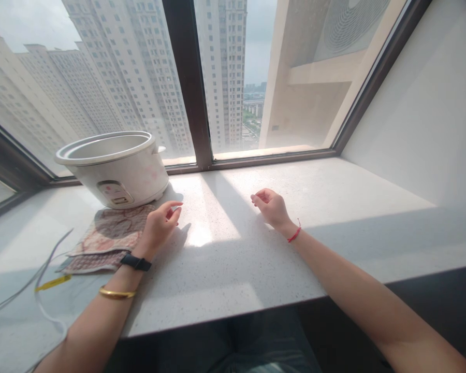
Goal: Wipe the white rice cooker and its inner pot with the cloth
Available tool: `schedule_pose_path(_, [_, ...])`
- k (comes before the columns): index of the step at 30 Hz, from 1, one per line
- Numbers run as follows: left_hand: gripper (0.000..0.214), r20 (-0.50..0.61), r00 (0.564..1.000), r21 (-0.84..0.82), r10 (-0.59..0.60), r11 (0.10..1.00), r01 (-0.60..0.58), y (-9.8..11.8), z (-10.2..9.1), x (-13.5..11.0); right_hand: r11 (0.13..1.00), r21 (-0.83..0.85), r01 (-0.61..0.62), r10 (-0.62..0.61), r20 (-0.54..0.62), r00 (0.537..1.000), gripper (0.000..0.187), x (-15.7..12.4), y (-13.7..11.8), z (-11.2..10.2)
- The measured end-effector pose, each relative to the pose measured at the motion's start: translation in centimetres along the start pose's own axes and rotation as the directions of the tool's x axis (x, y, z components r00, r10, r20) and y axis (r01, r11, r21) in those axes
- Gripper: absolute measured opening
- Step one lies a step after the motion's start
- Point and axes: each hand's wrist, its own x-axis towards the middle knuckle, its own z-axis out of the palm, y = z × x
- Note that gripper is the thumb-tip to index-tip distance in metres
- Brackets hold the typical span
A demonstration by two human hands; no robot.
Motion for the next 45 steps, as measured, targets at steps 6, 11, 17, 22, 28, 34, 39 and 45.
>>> schedule_pose_path(6, [0.036, -0.036, 0.996, -0.043, 0.081, 0.996, -0.083, -0.1, 0.3, 0.2, 1.000, -0.009, -0.004, 0.004, 0.025, 1.000, 0.029, -0.2, -0.1, 0.1])
schedule_pose_path(11, [0.030, -0.037, 0.994, -0.023, 0.103, 0.994, -0.104, -0.3, 0.4, 0.2, 1.000, -0.018, 0.004, -0.003, 0.035, 0.999, 0.028, -0.3, -0.2, 0.2])
schedule_pose_path(17, [0.025, -0.039, 0.989, 0.004, 0.140, 0.990, -0.140, -0.7, 0.5, 0.2, 1.000, -0.019, 0.001, 0.000, 0.049, 0.999, 0.029, -0.4, -0.5, 0.2])
schedule_pose_path(22, [0.023, -0.033, 0.989, 0.005, 0.142, 0.990, -0.142, -0.9, 0.6, 0.1, 1.000, -0.015, 0.006, -0.005, 0.060, 0.998, 0.029, -0.4, -0.4, 0.2])
schedule_pose_path(28, [0.023, -0.034, 0.990, 0.007, 0.139, 0.990, -0.139, -0.2, 0.4, 0.3, 1.000, -0.023, 0.002, 0.000, 0.074, 0.997, 0.029, -0.5, -0.5, 0.2])
schedule_pose_path(34, [0.026, -0.029, 0.993, 0.004, 0.118, 0.993, -0.118, -0.8, 0.4, -0.4, 0.999, -0.034, 0.009, -0.007, 0.073, 0.997, 0.028, -0.6, -0.6, 0.2])
schedule_pose_path(39, [0.026, -0.060, 0.992, -0.021, 0.112, 0.993, -0.113, 3.6, -1.1, 1.2, 0.999, -0.046, 0.029, -0.026, 0.067, 0.997, 0.027, -0.5, -0.8, 0.2])
schedule_pose_path(45, [0.015, -0.256, 0.953, -0.146, 0.162, 0.968, -0.203, -1.4, -2.9, -12.1, 0.996, -0.067, 0.051, -0.046, 0.075, 0.996, 0.027, -0.3, -0.7, 0.1])
